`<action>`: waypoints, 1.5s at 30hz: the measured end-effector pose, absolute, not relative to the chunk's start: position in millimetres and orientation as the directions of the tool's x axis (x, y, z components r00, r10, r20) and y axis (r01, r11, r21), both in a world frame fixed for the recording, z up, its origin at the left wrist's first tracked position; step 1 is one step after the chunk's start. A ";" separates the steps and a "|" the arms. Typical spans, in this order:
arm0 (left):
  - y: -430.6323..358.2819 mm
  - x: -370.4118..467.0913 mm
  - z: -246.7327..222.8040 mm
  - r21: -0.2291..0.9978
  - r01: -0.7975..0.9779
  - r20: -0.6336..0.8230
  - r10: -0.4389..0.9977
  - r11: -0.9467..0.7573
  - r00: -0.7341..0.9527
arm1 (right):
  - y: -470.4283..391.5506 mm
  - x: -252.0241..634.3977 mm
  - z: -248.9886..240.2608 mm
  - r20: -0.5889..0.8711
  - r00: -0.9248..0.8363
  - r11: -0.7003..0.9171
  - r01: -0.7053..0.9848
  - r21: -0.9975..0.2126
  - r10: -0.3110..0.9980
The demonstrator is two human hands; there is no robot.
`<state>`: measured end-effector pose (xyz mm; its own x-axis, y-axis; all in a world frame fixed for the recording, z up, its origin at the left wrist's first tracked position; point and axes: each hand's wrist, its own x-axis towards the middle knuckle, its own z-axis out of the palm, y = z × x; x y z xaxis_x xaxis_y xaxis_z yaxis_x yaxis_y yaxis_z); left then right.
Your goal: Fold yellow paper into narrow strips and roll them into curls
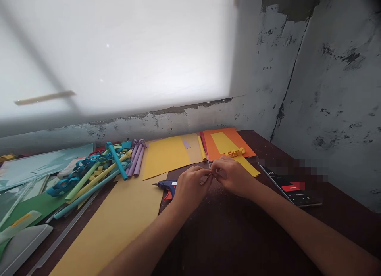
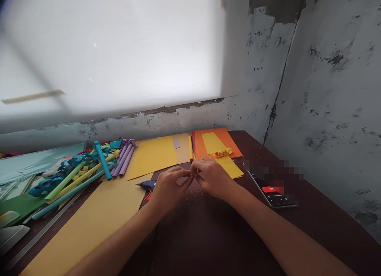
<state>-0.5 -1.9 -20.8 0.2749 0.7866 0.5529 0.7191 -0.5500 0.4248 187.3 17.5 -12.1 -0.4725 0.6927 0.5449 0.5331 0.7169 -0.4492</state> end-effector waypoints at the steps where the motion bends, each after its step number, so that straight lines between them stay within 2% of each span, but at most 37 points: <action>1: -0.8 -1.7 -21.0 0.413 0.731 0.540 0.792 -0.544 0.284 | 18.9 187.8 -12.5 0.549 -0.466 0.714 0.542 -0.443 0.694; 7: 3.5 -5.8 -18.8 0.359 0.765 0.518 0.796 -0.536 0.315 | 26.7 193.8 -14.6 0.528 -0.427 0.674 0.553 -0.490 0.734; 11: 3.4 -5.8 -21.2 0.308 0.775 0.493 0.789 -0.552 0.366 | 24.0 190.9 -15.5 0.497 -0.464 0.679 0.522 -0.516 0.734; 18: 4.3 -9.3 -22.9 0.268 0.794 0.476 0.791 -0.546 0.384 | 29.2 192.9 -17.5 0.514 -0.484 0.696 0.602 -0.392 0.708; 25: 5.8 -9.1 -22.4 0.256 0.788 0.440 0.793 -0.560 0.421 | 41.8 198.3 -30.3 0.471 -0.549 0.716 0.611 -0.339 0.691; 30: 6.9 -12.1 -17.6 0.203 0.798 0.433 0.783 -0.568 0.447 | 41.6 199.5 -31.6 0.477 -0.491 0.679 0.604 -0.416 0.729; 33: 8.9 -14.2 -15.9 0.224 0.815 0.435 0.803 -0.534 0.407 | 43.2 204.1 -29.7 0.474 -0.482 0.673 0.589 -0.447 0.737; 38: 12.0 -15.8 -18.0 0.247 0.808 0.413 0.812 -0.535 0.412 | 44.7 205.8 -27.7 0.444 -0.537 0.695 0.600 -0.396 0.717; 45: 16.8 -20.2 -16.8 0.285 0.846 0.416 0.854 -0.450 0.314 | 50.1 207.9 -30.3 0.459 -0.468 0.648 0.639 -0.415 0.755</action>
<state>-20.2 16.8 -16.8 0.3140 0.8536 0.4157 0.8463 -0.4501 0.2849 207.9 50.1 -30.3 -0.4679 0.7550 0.4594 0.6385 0.6482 -0.4149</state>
